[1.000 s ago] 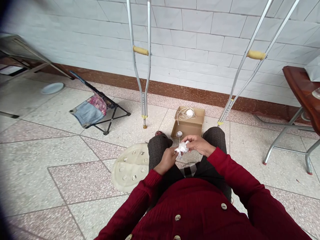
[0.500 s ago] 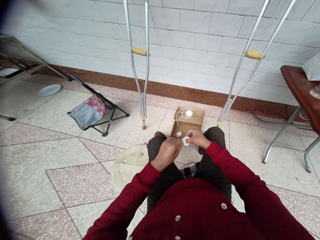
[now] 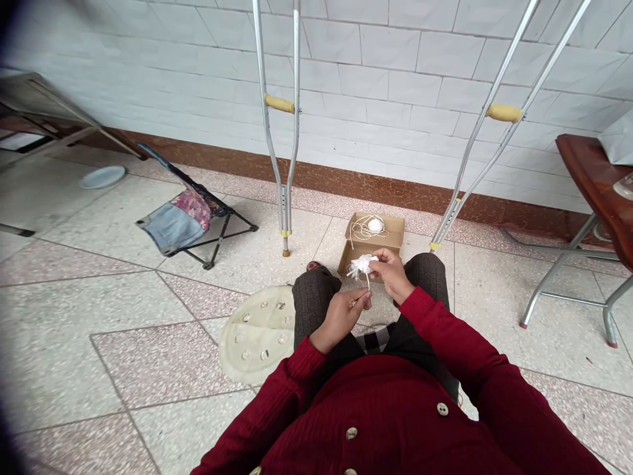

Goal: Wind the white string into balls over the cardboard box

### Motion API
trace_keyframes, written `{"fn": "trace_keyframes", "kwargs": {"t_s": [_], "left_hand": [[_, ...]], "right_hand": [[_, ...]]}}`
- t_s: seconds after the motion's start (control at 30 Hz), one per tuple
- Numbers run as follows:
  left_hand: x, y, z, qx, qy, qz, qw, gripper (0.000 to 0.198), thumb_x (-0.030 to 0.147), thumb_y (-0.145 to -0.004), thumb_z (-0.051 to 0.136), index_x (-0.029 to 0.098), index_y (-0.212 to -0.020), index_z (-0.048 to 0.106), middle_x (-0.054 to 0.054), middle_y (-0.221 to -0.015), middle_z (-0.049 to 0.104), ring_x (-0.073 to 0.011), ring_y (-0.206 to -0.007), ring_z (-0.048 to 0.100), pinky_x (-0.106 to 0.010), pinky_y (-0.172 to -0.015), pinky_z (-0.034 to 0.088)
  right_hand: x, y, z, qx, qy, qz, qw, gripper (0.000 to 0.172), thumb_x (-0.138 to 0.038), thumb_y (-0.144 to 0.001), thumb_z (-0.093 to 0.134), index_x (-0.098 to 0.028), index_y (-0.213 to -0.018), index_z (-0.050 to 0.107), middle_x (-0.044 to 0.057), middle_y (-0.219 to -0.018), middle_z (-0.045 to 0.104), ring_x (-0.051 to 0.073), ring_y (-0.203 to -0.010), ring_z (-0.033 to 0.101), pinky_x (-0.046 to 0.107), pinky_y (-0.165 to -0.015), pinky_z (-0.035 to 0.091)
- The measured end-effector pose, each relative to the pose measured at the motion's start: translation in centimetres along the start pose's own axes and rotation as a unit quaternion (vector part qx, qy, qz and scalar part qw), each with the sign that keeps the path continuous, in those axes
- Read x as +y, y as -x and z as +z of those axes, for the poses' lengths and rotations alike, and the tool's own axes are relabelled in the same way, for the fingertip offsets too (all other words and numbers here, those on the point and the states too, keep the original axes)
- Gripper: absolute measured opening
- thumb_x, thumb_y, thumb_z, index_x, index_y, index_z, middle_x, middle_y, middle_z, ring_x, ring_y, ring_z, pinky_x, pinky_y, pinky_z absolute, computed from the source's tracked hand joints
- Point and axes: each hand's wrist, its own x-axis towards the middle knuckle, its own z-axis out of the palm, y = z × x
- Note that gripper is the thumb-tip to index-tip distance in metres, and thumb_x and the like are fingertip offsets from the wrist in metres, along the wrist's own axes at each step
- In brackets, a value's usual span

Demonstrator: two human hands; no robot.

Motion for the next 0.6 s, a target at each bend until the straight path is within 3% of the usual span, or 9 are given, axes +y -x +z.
{"fn": "trace_keyframes", "kwargs": {"t_s": [0.13, 0.23, 0.3, 0.37, 0.53, 0.6], "left_hand": [[-2.7, 0.0, 0.4, 0.016, -0.076, -0.02, 0.997, 0.028, 0.025, -0.093, 0.047, 0.016, -0.076, 0.067, -0.003, -0.074, 0.069, -0.0157, -0.07, 0.062, -0.024, -0.066, 0.043], [-4.2, -0.4, 0.0, 0.017, -0.134, 0.038, 0.99, 0.021, 0.021, -0.092, 0.049, 0.018, -0.086, 0.069, -0.004, -0.083, 0.071, -0.0173, -0.082, 0.063, -0.026, -0.078, 0.045], [-4.2, -0.9, -0.3, 0.017, -0.16, 0.078, 0.984, 0.021, 0.019, -0.093, 0.048, 0.019, -0.087, 0.069, -0.003, -0.082, 0.071, -0.016, -0.08, 0.063, -0.028, -0.087, 0.044], [-3.5, -1.5, -0.5, 0.021, -0.196, 0.105, 0.975, 0.023, 0.018, -0.093, 0.047, 0.018, -0.082, 0.067, -0.003, -0.076, 0.07, -0.0155, -0.075, 0.062, -0.031, -0.093, 0.042], [-0.8, -1.6, -0.2, 0.011, -0.253, 0.133, 0.958, 0.025, 0.021, -0.094, 0.045, 0.016, -0.079, 0.064, -0.006, -0.073, 0.067, -0.0173, -0.071, 0.061, -0.034, -0.088, 0.043], [-0.1, -0.8, 0.3, 0.013, -0.237, 0.117, 0.964, 0.027, 0.022, -0.095, 0.043, 0.016, -0.079, 0.064, -0.005, -0.071, 0.066, -0.0167, -0.069, 0.06, -0.032, -0.082, 0.043]], "right_hand": [[-1.3, 1.8, -1.1, -0.137, 0.032, 0.082, 0.987, 0.021, -0.015, -0.055, 0.066, -0.017, -0.075, 0.06, -0.003, -0.066, 0.06, 0.007, -0.049, 0.049, 0.016, -0.04, 0.036], [-1.0, 3.0, -2.3, -0.235, 0.083, 0.165, 0.954, 0.02, -0.014, -0.056, 0.065, -0.015, -0.075, 0.062, -0.003, -0.06, 0.059, 0.007, -0.045, 0.049, 0.016, -0.039, 0.037], [0.2, 3.5, -2.8, -0.261, 0.135, 0.192, 0.936, 0.021, -0.011, -0.054, 0.065, -0.015, -0.074, 0.063, -0.004, -0.057, 0.059, 0.007, -0.044, 0.049, 0.017, -0.038, 0.038], [1.9, 3.6, -3.0, -0.239, 0.186, 0.193, 0.933, 0.022, -0.007, -0.049, 0.064, -0.015, -0.069, 0.061, -0.005, -0.052, 0.057, 0.008, -0.04, 0.047, 0.018, -0.035, 0.038], [4.4, 1.2, -3.5, -0.021, 0.149, 0.141, 0.978, 0.017, -0.009, -0.049, 0.065, -0.017, -0.059, 0.054, -0.005, -0.045, 0.054, 0.007, -0.036, 0.045, 0.017, -0.033, 0.033], [4.0, 0.0, -3.8, 0.022, 0.125, 0.125, 0.984, 0.018, -0.013, -0.053, 0.067, -0.017, -0.061, 0.051, -0.005, -0.049, 0.055, 0.007, -0.039, 0.047, 0.017, -0.036, 0.034]]}}
